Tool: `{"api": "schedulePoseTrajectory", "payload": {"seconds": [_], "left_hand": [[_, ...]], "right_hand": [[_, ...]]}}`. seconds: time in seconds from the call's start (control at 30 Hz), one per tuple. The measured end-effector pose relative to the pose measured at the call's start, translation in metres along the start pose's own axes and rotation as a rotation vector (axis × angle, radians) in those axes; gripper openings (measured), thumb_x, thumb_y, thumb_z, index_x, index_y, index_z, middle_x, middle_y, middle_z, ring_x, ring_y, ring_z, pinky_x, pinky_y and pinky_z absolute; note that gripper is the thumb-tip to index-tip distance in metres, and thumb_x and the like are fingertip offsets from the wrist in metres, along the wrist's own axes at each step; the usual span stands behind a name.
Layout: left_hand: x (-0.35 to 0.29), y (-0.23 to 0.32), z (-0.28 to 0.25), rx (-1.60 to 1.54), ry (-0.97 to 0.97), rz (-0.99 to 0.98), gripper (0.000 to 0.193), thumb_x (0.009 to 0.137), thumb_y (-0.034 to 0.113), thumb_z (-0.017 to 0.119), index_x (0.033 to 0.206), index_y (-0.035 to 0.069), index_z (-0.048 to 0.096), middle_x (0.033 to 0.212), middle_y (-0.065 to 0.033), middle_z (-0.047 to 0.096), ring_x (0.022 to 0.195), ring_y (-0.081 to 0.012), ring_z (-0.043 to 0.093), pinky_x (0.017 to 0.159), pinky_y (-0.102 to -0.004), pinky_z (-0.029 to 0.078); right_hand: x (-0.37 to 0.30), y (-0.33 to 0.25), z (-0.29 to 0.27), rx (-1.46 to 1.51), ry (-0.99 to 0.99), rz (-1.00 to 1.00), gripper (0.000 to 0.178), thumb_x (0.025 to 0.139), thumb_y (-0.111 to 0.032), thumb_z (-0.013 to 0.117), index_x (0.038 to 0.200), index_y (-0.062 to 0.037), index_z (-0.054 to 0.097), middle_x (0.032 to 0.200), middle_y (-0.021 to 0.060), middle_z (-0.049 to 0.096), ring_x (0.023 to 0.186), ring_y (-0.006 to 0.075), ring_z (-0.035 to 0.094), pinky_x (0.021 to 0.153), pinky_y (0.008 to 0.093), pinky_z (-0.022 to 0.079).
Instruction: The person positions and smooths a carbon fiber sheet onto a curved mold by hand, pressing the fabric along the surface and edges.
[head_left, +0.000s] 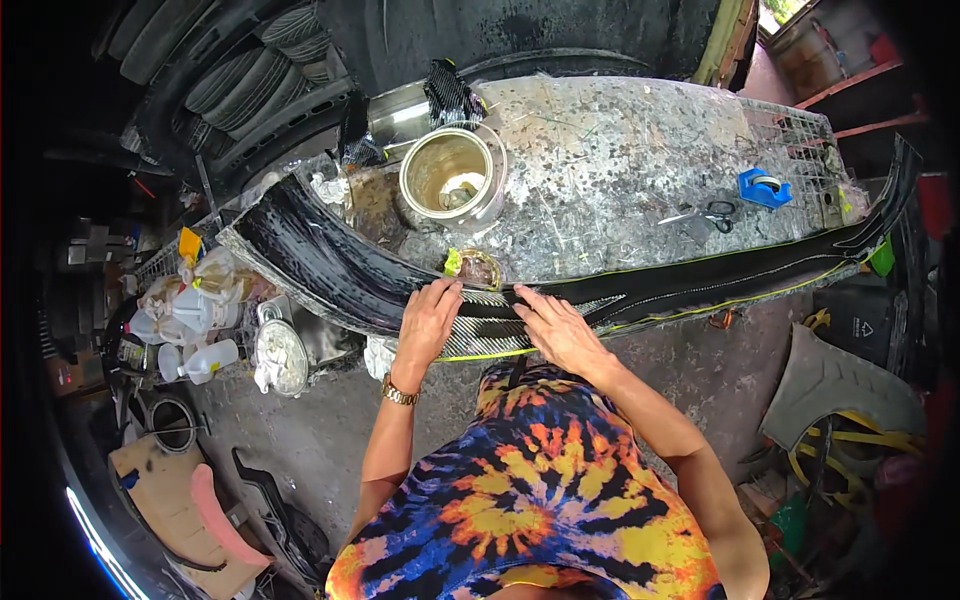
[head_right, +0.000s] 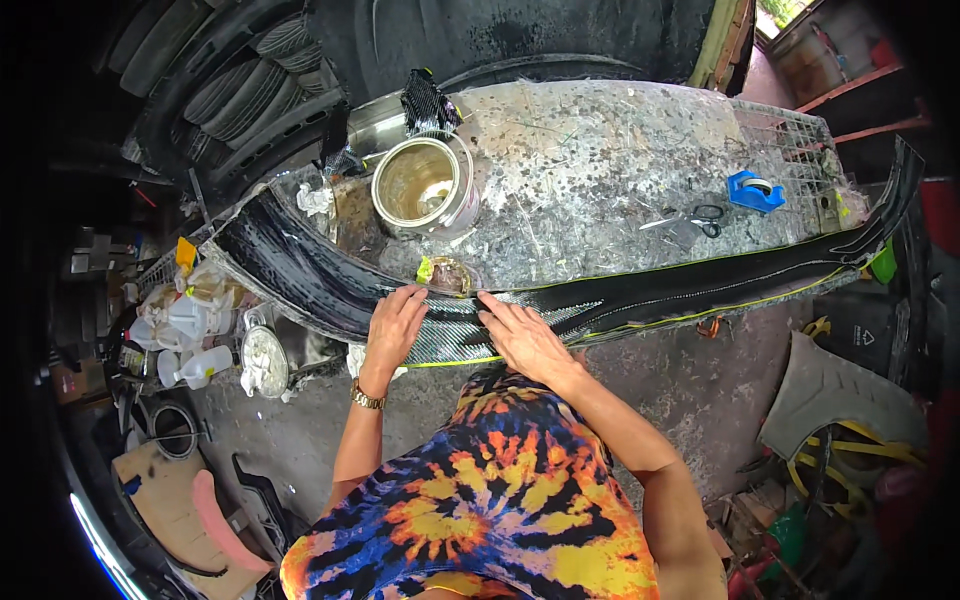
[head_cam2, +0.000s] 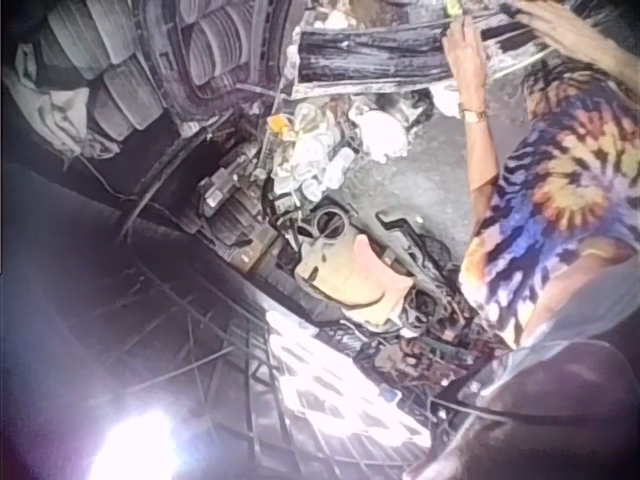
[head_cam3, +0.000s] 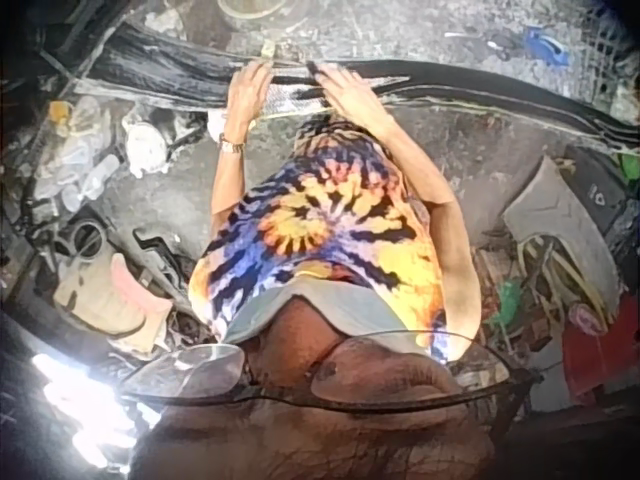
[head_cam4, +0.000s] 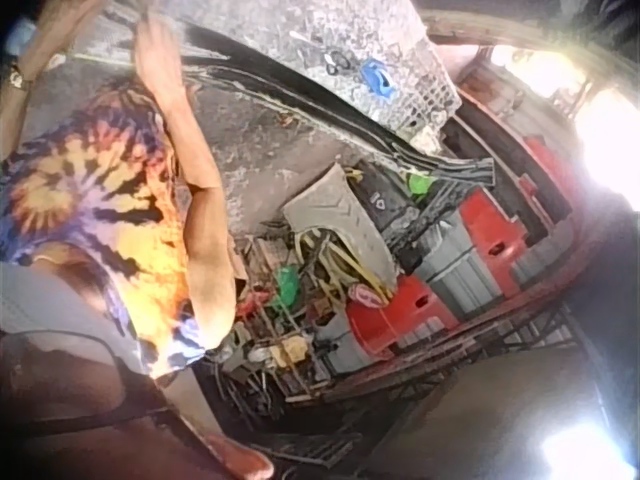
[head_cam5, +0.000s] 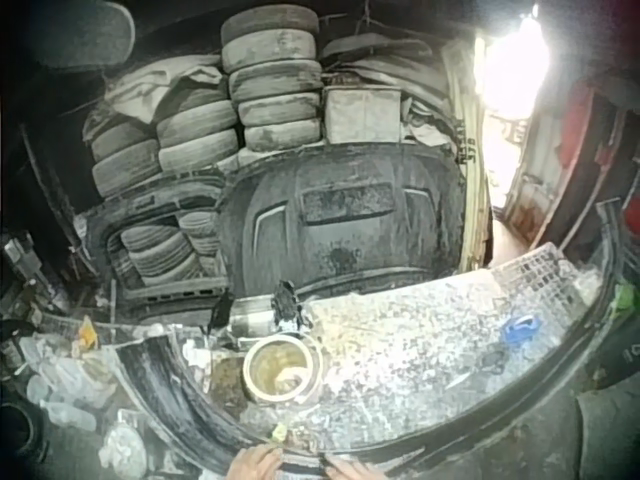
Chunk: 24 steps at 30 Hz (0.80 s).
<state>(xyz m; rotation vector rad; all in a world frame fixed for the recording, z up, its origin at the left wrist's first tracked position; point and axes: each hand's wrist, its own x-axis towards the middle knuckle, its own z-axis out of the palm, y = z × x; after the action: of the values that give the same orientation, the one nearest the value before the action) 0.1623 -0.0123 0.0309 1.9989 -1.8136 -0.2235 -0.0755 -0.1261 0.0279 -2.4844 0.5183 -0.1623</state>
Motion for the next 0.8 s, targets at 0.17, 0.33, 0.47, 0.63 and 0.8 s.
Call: {"api": "schedulePoseTrajectory", "payload": {"seconds": [0.17, 0.33, 0.47, 0.63, 0.8], "left_hand": [[0.013, -0.006, 0.0, 0.019, -0.009, -0.003, 0.016, 0.091, 0.014, 0.065, 0.104, 0.004, 0.064, 0.099, -0.0081, 0.061, 0.091, -0.0277, 0.061, 0.078, -0.0408, 0.047], [0.03, -0.022, -0.011, 0.078, -0.052, 0.043, 0.011, 0.085, 0.011, 0.068, 0.094, 0.005, 0.065, 0.089, -0.0099, 0.059, 0.087, -0.03, 0.061, 0.076, -0.0413, 0.047], [0.042, -0.035, -0.021, 0.149, -0.127, 0.056, 0.009, 0.082, 0.012, 0.07, 0.086, 0.005, 0.066, 0.087, -0.0094, 0.055, 0.089, -0.0295, 0.058, 0.078, -0.0418, 0.047], [0.053, -0.045, -0.03, 0.158, -0.176, 0.088, 0.009, 0.08, 0.012, 0.071, 0.081, 0.004, 0.065, 0.087, -0.0087, 0.055, 0.09, -0.0288, 0.057, 0.081, -0.0428, 0.046], [0.065, -0.051, -0.033, 0.176, -0.295, 0.113, 0.012, 0.08, 0.014, 0.072, 0.085, 0.006, 0.066, 0.088, -0.0083, 0.056, 0.091, -0.029, 0.057, 0.082, -0.0442, 0.045]], "right_hand": [[0.009, -0.005, 0.013, 0.702, 0.048, 0.232, 0.028, 0.093, -0.01, 0.06, 0.119, 0.002, 0.061, 0.117, 0.0132, 0.062, 0.102, 0.0269, 0.064, 0.089, 0.0366, 0.051], [0.034, 0.014, 0.048, 1.458, -0.048, 0.55, 0.03, 0.099, -0.015, 0.059, 0.126, -0.0027, 0.06, 0.115, 0.0065, 0.065, 0.102, 0.0136, 0.063, 0.086, 0.0284, 0.051], [0.038, 0.017, 0.057, 1.583, 0.051, 0.656, 0.035, 0.099, -0.017, 0.059, 0.13, -0.0023, 0.055, 0.122, 0.0078, 0.065, 0.103, 0.0146, 0.063, 0.087, 0.0297, 0.051], [0.037, 0.017, 0.058, 1.693, 0.074, 0.655, 0.032, 0.098, -0.017, 0.06, 0.127, -0.0043, 0.057, 0.122, 0.0068, 0.065, 0.103, 0.0137, 0.063, 0.088, 0.0301, 0.051], [0.035, 0.017, 0.056, 1.723, 0.095, 0.647, 0.029, 0.099, -0.018, 0.06, 0.125, -0.007, 0.06, 0.119, 0.0047, 0.067, 0.103, 0.012, 0.062, 0.089, 0.0302, 0.051]]}}
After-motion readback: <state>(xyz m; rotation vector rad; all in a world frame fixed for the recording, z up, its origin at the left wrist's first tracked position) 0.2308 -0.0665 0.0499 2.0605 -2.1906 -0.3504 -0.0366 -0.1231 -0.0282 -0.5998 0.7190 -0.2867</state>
